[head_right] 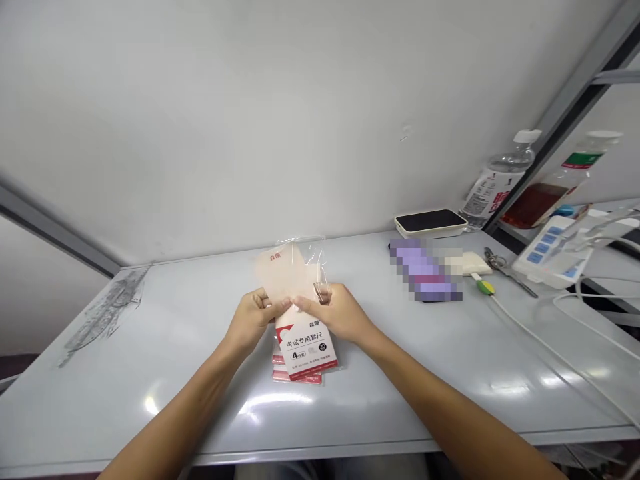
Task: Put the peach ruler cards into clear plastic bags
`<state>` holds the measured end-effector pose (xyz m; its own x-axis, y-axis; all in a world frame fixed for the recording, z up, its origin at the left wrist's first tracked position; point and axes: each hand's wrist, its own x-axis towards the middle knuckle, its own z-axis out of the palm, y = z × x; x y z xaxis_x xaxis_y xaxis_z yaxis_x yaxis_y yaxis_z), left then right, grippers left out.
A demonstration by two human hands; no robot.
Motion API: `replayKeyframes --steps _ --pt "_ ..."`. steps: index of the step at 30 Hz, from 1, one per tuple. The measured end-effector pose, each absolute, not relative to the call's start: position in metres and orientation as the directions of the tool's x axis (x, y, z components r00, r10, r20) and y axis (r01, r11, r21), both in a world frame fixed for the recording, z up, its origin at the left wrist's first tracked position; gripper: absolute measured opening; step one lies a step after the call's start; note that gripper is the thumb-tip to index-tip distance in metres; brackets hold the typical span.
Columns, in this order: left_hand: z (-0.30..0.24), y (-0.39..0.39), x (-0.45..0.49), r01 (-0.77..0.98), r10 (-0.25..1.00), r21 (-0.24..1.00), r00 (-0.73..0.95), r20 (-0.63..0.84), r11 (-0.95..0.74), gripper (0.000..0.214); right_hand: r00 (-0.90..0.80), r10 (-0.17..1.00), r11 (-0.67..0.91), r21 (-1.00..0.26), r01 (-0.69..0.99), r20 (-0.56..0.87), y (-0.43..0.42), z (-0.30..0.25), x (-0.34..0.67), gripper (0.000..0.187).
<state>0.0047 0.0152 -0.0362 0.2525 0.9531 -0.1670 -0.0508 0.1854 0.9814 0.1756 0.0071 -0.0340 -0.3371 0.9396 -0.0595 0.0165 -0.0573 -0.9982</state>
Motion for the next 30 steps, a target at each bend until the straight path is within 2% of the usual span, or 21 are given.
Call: replayKeyframes --steps 6,9,13,17,19,24,30 --pt "-0.034 0.009 0.007 0.093 0.996 0.994 0.07 -0.059 0.053 0.03 -0.295 0.953 -0.068 -0.997 0.023 -0.072 0.002 -0.038 0.166 0.032" --pt "-0.03 0.007 0.009 0.067 0.992 0.997 0.121 -0.04 0.032 0.03 -0.259 0.963 -0.09 -0.995 -0.051 -0.074 0.001 -0.04 0.162 0.031" --pt "-0.027 0.01 0.005 0.014 0.946 0.997 0.317 -0.074 0.073 0.031 -0.174 0.982 -0.105 -0.979 -0.173 -0.075 0.005 -0.035 0.17 0.031" --pt "-0.028 0.013 -0.001 0.017 0.866 0.994 0.489 -0.106 0.112 0.031 -0.247 0.966 -0.14 -0.962 -0.234 -0.081 0.009 -0.028 0.179 0.032" --pt "-0.029 0.011 0.001 0.02 0.867 0.993 0.487 -0.109 0.113 0.032 -0.274 0.958 -0.148 -0.961 -0.233 -0.082 0.009 -0.027 0.179 0.033" --pt "-0.032 0.007 0.009 0.107 0.954 0.993 0.289 -0.079 0.05 0.034 -0.21 0.977 -0.071 -0.984 -0.164 -0.035 0.008 -0.032 0.175 0.034" --pt "-0.026 0.007 0.01 0.021 0.916 0.993 0.383 -0.118 0.119 0.031 -0.085 0.996 0.0 -0.992 -0.127 0.011 0.006 -0.035 0.171 0.03"
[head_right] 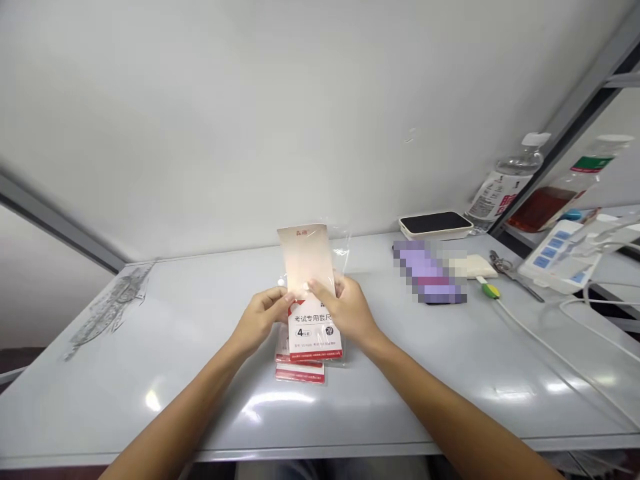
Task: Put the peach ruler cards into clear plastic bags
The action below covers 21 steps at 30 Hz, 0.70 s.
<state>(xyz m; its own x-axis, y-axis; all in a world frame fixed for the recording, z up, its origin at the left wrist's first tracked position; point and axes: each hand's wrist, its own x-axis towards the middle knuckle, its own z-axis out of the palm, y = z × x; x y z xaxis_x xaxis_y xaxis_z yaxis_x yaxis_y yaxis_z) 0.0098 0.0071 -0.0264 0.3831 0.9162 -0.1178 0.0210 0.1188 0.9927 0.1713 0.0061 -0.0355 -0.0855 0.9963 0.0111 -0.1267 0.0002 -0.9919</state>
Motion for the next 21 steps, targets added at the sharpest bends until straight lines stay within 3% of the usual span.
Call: replayKeyframes --steps 5,12,21 --pt "-0.033 0.007 0.012 -0.022 0.875 0.965 0.427 -0.227 0.261 0.035 -0.03 0.999 0.01 -0.993 -0.116 0.013 0.006 -0.04 0.169 0.03" --pt "-0.038 0.011 0.004 0.018 0.898 0.963 0.358 -0.257 0.269 0.033 -0.078 0.996 0.044 -0.993 -0.106 0.052 0.004 -0.038 0.167 0.028" --pt "-0.02 0.01 0.0 -0.101 0.826 0.957 0.534 -0.179 0.273 0.034 -0.157 0.982 -0.144 -0.957 -0.251 -0.107 0.005 -0.026 0.174 0.034"
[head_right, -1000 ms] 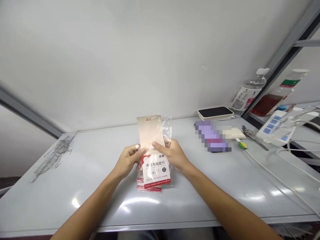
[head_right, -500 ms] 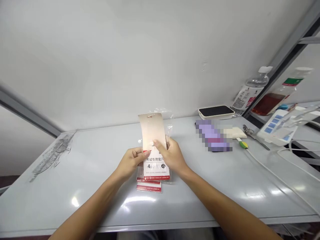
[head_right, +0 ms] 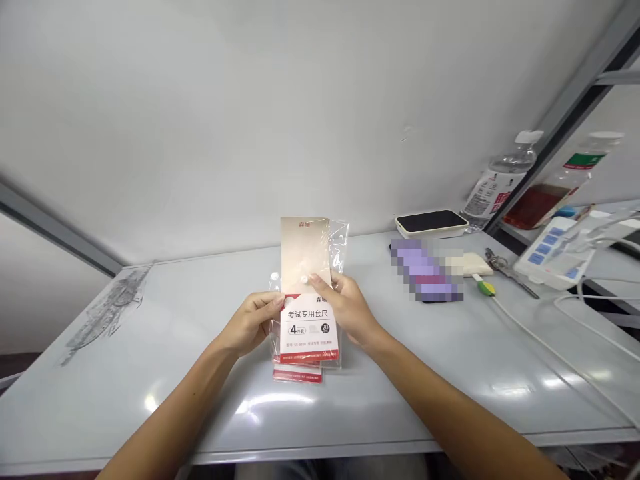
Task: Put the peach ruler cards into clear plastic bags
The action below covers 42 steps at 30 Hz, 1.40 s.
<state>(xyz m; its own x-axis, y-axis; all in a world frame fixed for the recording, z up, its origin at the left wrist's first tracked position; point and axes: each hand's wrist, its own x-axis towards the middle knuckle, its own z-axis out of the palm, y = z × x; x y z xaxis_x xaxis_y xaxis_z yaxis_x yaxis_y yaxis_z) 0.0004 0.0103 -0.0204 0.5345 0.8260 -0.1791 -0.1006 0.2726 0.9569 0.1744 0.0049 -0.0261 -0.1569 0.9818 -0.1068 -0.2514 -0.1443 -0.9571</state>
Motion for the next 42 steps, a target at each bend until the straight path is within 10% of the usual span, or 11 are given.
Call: replayKeyframes --steps 12,19,24,32,42 --pt "-0.028 0.012 -0.001 0.163 0.858 0.967 0.45 -0.247 0.193 0.034 -0.194 0.979 -0.11 -0.966 -0.234 -0.064 0.006 -0.034 0.175 0.026" --pt "-0.036 0.001 0.01 0.602 0.956 0.747 0.235 0.173 -0.283 0.035 -0.137 0.976 -0.189 -0.973 -0.134 -0.171 0.007 -0.035 0.175 0.031" --pt "-0.035 0.0 0.01 0.751 0.952 0.586 0.225 0.207 -0.305 0.034 -0.217 0.959 -0.223 -0.956 -0.192 -0.18 0.005 -0.034 0.174 0.046" --pt "-0.022 0.006 0.005 0.193 0.985 0.98 0.172 0.015 -0.049 0.031 -0.311 0.938 -0.185 -0.979 -0.084 -0.151 0.007 -0.031 0.178 0.044" --pt "-0.022 0.017 -0.004 -0.058 0.975 0.992 0.202 -0.095 0.109 0.034 -0.499 0.862 -0.183 -0.974 -0.135 -0.093 0.008 -0.029 0.184 0.043"
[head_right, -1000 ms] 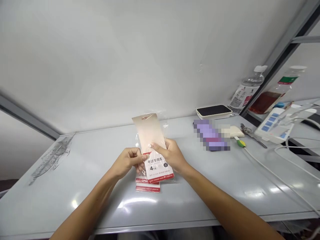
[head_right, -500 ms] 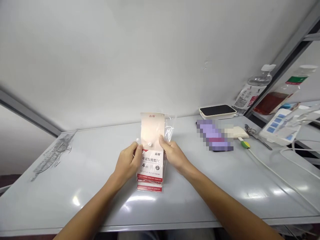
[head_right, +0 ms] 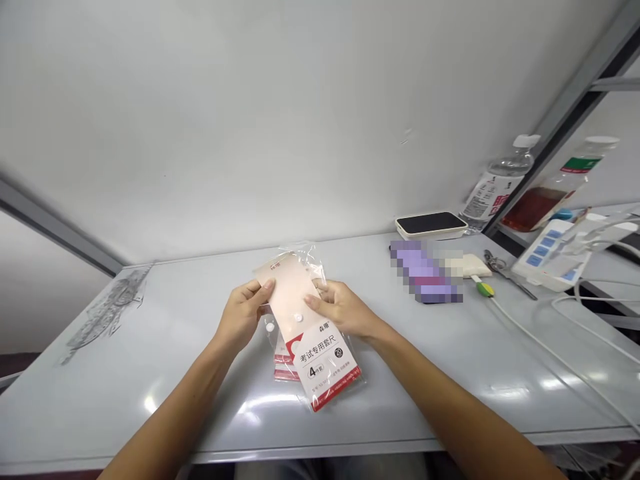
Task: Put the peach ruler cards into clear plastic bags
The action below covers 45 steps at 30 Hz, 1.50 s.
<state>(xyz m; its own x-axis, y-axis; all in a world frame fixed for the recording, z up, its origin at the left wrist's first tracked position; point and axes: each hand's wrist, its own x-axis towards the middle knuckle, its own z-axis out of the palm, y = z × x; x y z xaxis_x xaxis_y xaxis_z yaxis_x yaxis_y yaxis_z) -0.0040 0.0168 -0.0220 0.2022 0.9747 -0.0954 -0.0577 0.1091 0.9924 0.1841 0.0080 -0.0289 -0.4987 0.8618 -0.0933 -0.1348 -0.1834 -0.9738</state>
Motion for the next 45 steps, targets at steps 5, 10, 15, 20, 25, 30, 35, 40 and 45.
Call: replayKeyframes --steps 5,10,15,20,25,30,35,40,45 --pt "-0.026 0.021 -0.009 -0.075 0.964 0.981 0.214 -0.16 0.179 0.031 -0.532 0.844 -0.134 -0.986 -0.096 -0.063 0.007 -0.027 0.185 0.041" --pt "-0.031 0.02 -0.005 0.013 0.993 0.995 0.052 -0.103 0.102 0.035 -0.48 0.876 -0.097 -0.993 -0.068 -0.052 0.005 -0.03 0.177 0.035" --pt "-0.031 0.012 0.001 0.168 0.996 0.986 -0.081 0.025 -0.011 0.038 -0.396 0.908 -0.159 -0.987 -0.021 -0.138 0.002 -0.036 0.169 0.035" --pt "-0.027 0.01 0.003 0.161 0.996 0.987 0.091 -0.022 0.008 0.036 -0.248 0.959 -0.172 -0.979 -0.109 -0.141 0.005 -0.036 0.171 0.034" --pt "-0.024 0.006 0.004 0.275 0.981 0.96 0.196 0.0 -0.055 0.032 -0.056 0.996 -0.077 -0.981 -0.175 -0.068 0.009 -0.036 0.176 0.033" --pt "-0.027 0.004 0.003 0.406 0.966 0.899 0.25 0.065 -0.166 0.028 -0.031 0.999 -0.029 -0.991 -0.132 -0.025 0.01 -0.037 0.175 0.031" --pt "-0.029 0.002 0.004 0.536 0.934 0.773 0.29 0.21 -0.34 0.028 0.03 0.999 0.041 -0.998 0.041 0.043 0.007 -0.036 0.17 0.028" --pt "-0.025 -0.003 0.009 0.595 0.916 0.712 0.358 0.18 -0.372 0.016 0.011 0.998 0.053 -0.995 0.087 0.054 0.003 -0.037 0.165 0.028" --pt "-0.027 -0.002 0.007 0.641 0.933 0.687 0.314 0.173 -0.343 0.014 0.075 0.995 0.061 -0.996 0.066 0.065 0.004 -0.035 0.167 0.027"
